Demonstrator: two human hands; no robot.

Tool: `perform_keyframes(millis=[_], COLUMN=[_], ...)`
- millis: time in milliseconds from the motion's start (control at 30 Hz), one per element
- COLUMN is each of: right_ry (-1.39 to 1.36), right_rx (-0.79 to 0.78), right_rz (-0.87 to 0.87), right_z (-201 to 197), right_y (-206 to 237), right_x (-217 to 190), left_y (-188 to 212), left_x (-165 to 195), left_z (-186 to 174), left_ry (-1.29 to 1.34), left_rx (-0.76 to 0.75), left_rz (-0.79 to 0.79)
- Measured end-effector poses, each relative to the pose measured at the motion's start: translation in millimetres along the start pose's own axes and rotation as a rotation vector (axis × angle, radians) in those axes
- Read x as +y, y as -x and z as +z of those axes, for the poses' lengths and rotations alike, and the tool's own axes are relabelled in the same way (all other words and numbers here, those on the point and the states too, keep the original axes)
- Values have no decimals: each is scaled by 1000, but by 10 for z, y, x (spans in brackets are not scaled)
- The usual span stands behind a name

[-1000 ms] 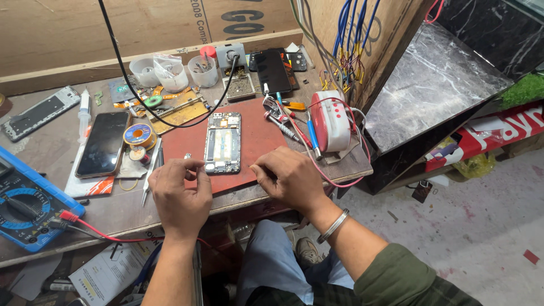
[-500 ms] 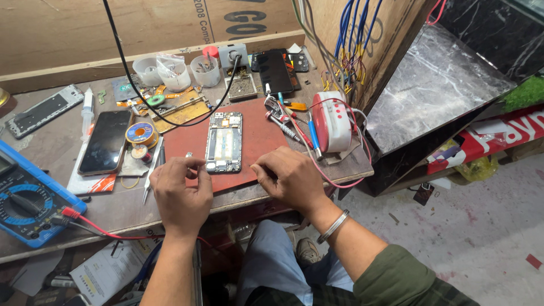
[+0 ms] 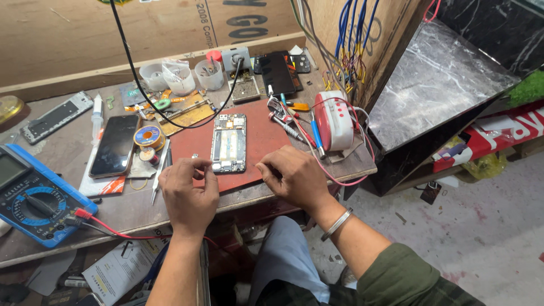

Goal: The person works at a repair bench with a disassembled phone and multimeter, then walks to a glass display counter, picks up an ESD bag, and retrieves a screen protector box from a shelf. They return to the counter, open the bag, take out a phone, and align and press a screen protector onto the phone's display.

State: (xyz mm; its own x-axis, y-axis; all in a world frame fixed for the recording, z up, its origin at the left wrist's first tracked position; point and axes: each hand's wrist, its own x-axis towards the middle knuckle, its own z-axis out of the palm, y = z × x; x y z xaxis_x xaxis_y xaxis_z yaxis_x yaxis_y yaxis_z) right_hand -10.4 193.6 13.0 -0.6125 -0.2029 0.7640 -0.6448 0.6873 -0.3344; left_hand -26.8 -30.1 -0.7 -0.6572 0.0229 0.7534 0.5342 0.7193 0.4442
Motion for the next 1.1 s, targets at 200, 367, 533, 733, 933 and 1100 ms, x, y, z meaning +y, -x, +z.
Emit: perform_keyframes(millis=[200, 367, 533, 733, 933, 1100], right_ry=[-58, -129, -522, -987, -1284, -1354], right_rx=[-30, 42, 44, 193, 436, 552], right_rz=[48, 17, -104, 29, 528, 960], right_z=[-56, -164, -432, -1209, -2610, -4337], right_y=[8, -2, 11, 543, 890, 679], right_x=[22, 99, 371, 963, 1880, 1901], left_y=[24, -33, -147, -270, -563, -768], left_x=[27, 257, 988, 2488, 3882, 4987], left_z=[29, 14, 292, 1507, 2341, 2553], left_ry=[11, -65, 15, 593, 962, 1450], left_rx=[42, 111, 108, 377, -139, -1302], left_rz=[5, 76, 239, 154, -86, -302])
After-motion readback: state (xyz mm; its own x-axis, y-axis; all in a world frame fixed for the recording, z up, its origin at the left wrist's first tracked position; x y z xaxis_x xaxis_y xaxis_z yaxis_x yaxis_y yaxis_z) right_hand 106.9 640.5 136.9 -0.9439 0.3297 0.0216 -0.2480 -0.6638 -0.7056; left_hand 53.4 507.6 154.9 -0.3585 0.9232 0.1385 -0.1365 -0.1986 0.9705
